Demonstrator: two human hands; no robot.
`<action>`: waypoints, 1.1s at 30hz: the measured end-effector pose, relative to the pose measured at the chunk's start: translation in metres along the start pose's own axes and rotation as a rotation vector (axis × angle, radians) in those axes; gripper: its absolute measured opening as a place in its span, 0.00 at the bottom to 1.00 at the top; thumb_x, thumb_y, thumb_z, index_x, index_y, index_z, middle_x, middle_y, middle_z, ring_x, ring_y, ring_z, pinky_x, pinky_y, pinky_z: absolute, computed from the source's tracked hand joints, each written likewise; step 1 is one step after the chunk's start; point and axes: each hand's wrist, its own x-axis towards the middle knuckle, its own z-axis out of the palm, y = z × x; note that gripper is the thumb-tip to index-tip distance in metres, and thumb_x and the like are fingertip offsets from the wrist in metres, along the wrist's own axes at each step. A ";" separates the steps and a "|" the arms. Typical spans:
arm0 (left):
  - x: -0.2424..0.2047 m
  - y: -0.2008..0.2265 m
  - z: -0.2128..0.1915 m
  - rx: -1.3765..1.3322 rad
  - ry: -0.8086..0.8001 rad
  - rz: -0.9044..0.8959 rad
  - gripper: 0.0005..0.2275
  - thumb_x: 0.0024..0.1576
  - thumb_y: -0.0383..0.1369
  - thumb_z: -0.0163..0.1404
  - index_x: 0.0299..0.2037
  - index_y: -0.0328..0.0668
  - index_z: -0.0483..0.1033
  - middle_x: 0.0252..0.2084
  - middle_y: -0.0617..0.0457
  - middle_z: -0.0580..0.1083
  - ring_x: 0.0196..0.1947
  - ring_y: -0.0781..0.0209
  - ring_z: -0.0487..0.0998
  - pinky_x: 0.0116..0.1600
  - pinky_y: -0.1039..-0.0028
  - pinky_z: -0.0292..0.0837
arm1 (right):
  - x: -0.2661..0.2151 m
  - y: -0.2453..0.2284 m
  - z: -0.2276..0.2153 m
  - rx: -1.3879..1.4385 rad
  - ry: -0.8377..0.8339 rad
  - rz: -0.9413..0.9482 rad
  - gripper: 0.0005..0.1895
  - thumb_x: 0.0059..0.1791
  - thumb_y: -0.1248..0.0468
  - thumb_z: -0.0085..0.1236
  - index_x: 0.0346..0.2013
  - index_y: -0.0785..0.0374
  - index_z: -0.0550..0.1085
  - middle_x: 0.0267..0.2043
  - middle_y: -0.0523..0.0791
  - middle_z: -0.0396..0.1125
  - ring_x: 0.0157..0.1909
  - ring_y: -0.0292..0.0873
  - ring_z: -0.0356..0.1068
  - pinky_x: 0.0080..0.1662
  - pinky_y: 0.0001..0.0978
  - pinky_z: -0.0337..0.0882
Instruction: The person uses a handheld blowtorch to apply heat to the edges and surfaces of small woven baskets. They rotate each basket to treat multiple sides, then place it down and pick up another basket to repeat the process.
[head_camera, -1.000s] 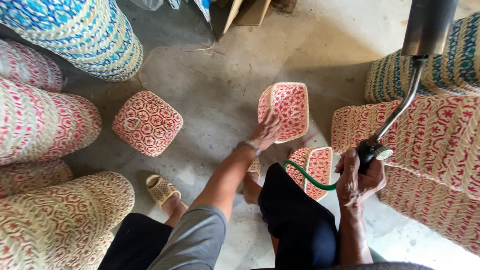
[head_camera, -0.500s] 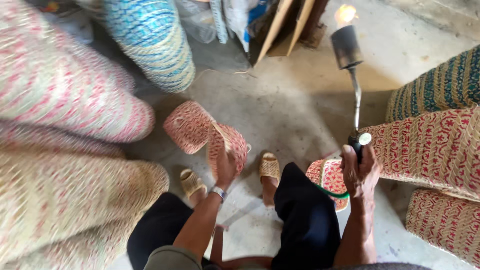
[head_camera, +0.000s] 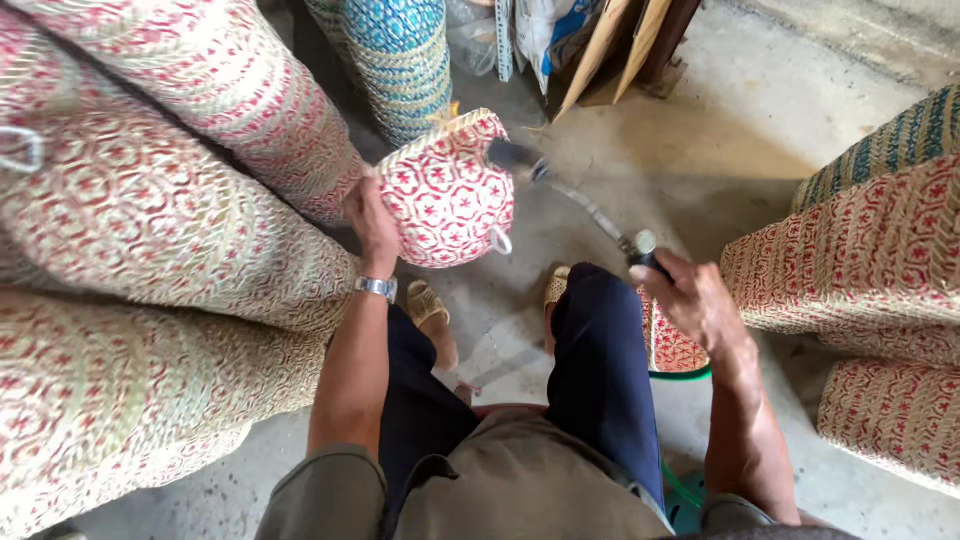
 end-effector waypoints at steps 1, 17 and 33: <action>-0.002 0.007 -0.010 -0.100 0.019 -0.025 0.21 0.65 0.43 0.48 0.37 0.24 0.77 0.37 0.51 0.77 0.37 0.66 0.74 0.44 0.70 0.73 | -0.006 -0.006 -0.003 0.014 0.025 0.028 0.14 0.52 0.57 0.58 0.45 0.64 0.75 0.23 0.51 0.67 0.23 0.45 0.65 0.30 0.42 0.66; -0.021 0.095 -0.062 -0.437 -0.138 -0.153 0.31 0.60 0.57 0.35 0.58 0.36 0.71 0.56 0.40 0.75 0.54 0.47 0.81 0.56 0.56 0.82 | -0.052 -0.021 -0.007 -0.041 0.056 -0.115 0.17 0.54 0.56 0.59 0.36 0.69 0.72 0.22 0.54 0.64 0.22 0.49 0.58 0.31 0.44 0.64; -0.010 0.061 -0.082 -0.877 -0.097 -0.167 0.32 0.63 0.52 0.30 0.69 0.36 0.63 0.69 0.40 0.67 0.68 0.40 0.70 0.72 0.48 0.67 | -0.071 -0.011 -0.006 0.022 0.072 -0.131 0.16 0.53 0.55 0.58 0.36 0.68 0.72 0.21 0.52 0.64 0.22 0.45 0.58 0.30 0.41 0.64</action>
